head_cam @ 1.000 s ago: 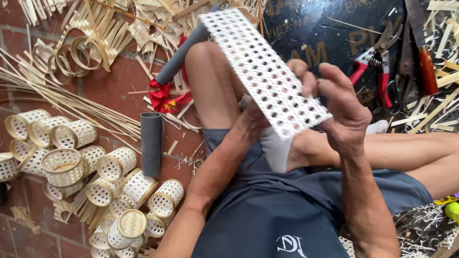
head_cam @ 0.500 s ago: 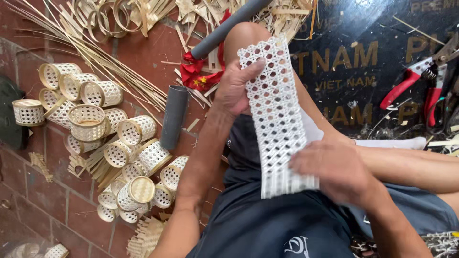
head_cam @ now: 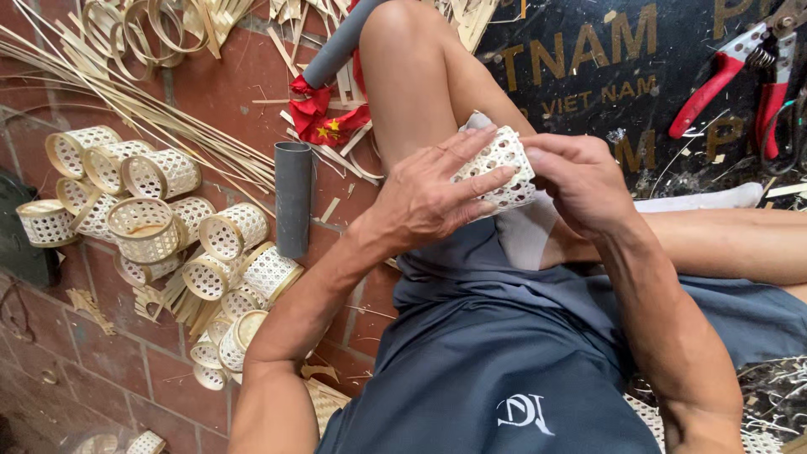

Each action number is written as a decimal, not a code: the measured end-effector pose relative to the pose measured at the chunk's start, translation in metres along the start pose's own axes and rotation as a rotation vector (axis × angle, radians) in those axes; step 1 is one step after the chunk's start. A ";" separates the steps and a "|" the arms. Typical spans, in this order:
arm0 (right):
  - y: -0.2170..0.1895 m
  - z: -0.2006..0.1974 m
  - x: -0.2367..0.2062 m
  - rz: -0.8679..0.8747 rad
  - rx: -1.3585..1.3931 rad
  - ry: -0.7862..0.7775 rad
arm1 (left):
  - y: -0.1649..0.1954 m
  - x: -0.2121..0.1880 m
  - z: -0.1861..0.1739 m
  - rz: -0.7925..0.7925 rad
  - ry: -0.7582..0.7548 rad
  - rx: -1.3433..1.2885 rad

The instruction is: The person sits on the workshop floor cutting thin bamboo strips with pliers, marking a strip with a marker, and wrapping woven perforated bamboo mesh around cylindrical forms. They press and fit the mesh onto the cylinders and trim the mesh edges with scissors.

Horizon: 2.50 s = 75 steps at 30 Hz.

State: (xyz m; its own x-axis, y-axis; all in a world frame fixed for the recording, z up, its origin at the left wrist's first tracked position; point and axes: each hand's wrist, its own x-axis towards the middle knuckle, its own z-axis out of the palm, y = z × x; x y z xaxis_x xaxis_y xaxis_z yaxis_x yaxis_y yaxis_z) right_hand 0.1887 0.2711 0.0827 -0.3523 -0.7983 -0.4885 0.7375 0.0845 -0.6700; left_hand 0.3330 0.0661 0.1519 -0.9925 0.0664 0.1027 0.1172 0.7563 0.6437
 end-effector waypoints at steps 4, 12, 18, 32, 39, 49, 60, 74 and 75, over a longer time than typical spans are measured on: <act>-0.004 0.003 -0.018 -0.062 -0.031 -0.009 | 0.002 -0.002 0.009 -0.016 0.029 -0.084; 0.013 0.019 -0.029 -0.454 -0.271 0.180 | 0.009 -0.008 0.022 -0.626 0.353 -1.272; -0.014 0.019 -0.035 -0.593 -0.520 0.221 | 0.000 -0.002 0.053 -0.619 0.234 -1.366; -0.031 0.020 -0.012 -0.998 -1.763 0.220 | -0.002 0.009 0.053 -0.596 0.125 -1.445; -0.043 0.024 0.004 -1.027 -1.805 0.145 | -0.024 0.017 0.067 -0.535 0.159 -1.339; -0.038 0.030 0.046 -0.990 -2.147 0.070 | -0.056 0.031 0.086 -0.555 0.427 -0.735; -0.067 0.060 0.018 -0.704 -1.971 0.043 | -0.044 0.024 0.078 -0.323 0.290 -1.332; -0.070 0.004 0.000 -0.427 -1.429 -0.160 | 0.036 0.059 0.032 -0.074 -0.067 0.638; -0.073 -0.013 -0.002 -0.550 -1.249 -0.186 | 0.037 0.059 0.035 -0.121 -0.117 0.587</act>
State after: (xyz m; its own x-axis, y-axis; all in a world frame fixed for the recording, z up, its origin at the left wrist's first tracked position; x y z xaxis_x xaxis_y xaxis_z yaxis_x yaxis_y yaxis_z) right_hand 0.1276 0.2743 0.1252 -0.2726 -0.9620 0.0153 -0.5080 0.1304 -0.8514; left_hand 0.2776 0.1206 0.1549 -0.9987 0.0039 -0.0507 -0.0020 0.9932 0.1164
